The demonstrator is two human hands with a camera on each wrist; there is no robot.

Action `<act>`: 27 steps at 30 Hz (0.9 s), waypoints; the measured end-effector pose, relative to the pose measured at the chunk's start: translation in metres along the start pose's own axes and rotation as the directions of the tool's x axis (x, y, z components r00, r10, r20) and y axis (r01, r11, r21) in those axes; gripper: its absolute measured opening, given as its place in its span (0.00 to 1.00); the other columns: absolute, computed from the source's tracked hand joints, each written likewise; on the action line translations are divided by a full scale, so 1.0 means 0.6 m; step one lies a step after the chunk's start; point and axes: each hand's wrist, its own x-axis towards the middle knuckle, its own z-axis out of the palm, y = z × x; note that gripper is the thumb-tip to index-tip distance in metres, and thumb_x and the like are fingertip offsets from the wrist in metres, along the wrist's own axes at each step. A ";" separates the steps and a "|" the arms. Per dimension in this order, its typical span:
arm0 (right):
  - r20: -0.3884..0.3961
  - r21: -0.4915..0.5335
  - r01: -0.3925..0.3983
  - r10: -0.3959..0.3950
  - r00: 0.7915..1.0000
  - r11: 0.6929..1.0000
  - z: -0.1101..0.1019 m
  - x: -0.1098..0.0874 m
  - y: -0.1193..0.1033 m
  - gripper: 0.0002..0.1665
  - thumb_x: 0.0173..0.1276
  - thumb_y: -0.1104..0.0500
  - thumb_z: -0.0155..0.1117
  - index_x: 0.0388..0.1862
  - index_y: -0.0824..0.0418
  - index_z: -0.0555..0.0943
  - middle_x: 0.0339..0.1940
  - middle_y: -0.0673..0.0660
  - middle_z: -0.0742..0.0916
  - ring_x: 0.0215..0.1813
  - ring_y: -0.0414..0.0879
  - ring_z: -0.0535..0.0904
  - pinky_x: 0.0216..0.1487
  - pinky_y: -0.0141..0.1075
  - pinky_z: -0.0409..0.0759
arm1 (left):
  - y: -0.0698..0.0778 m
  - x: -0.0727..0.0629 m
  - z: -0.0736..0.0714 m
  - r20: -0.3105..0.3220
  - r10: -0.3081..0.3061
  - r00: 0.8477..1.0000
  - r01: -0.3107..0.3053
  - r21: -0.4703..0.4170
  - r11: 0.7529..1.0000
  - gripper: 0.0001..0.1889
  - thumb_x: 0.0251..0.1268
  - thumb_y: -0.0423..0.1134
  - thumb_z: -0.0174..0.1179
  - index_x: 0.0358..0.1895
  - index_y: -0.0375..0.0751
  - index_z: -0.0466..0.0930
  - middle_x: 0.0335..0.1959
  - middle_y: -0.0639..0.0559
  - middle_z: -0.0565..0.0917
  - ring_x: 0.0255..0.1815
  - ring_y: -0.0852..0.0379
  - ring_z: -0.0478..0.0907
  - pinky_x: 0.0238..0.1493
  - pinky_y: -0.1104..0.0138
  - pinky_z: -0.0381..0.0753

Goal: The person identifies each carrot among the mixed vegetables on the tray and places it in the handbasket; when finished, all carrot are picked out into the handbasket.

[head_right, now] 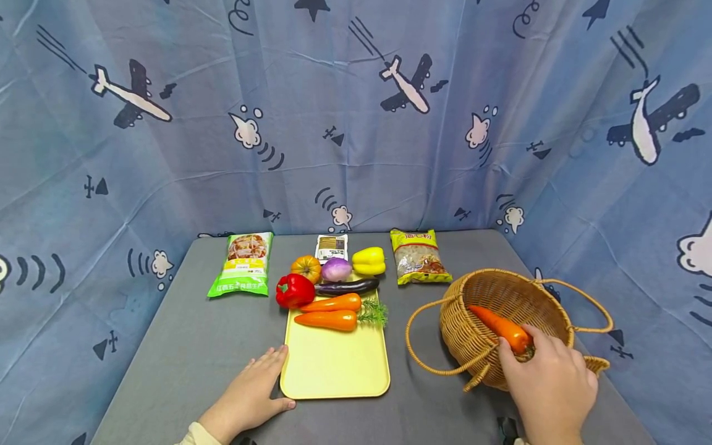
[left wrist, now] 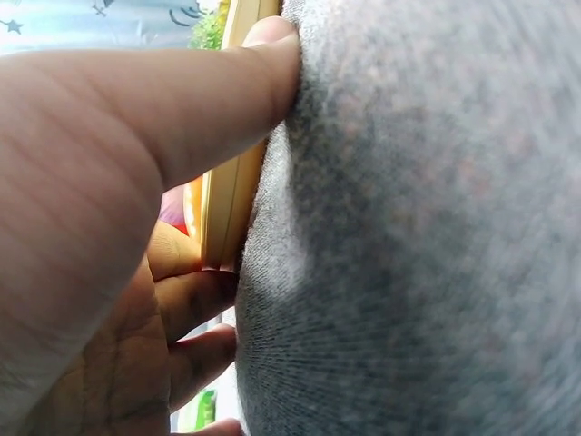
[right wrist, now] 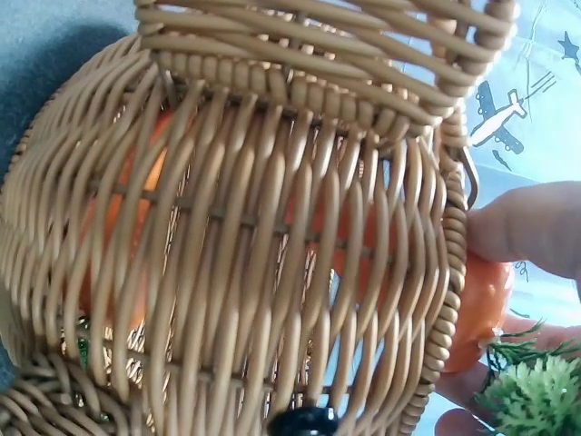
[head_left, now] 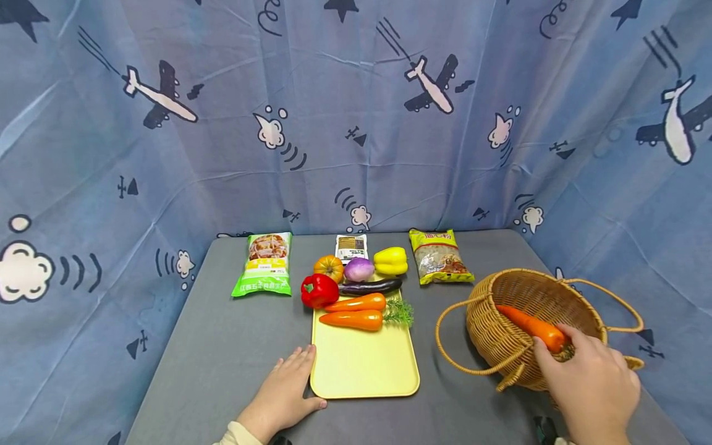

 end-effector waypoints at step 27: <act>0.209 -0.079 0.011 0.006 0.978 0.997 0.005 0.049 0.010 0.39 0.72 0.35 0.69 0.61 0.69 0.83 0.51 0.76 0.86 0.37 0.69 0.78 0.32 0.64 0.72 | -0.003 0.002 0.000 0.017 -0.006 1.000 0.006 0.011 1.000 0.56 0.60 0.60 0.78 0.83 0.31 0.60 0.82 0.38 0.64 0.83 0.35 0.59 0.77 0.34 0.59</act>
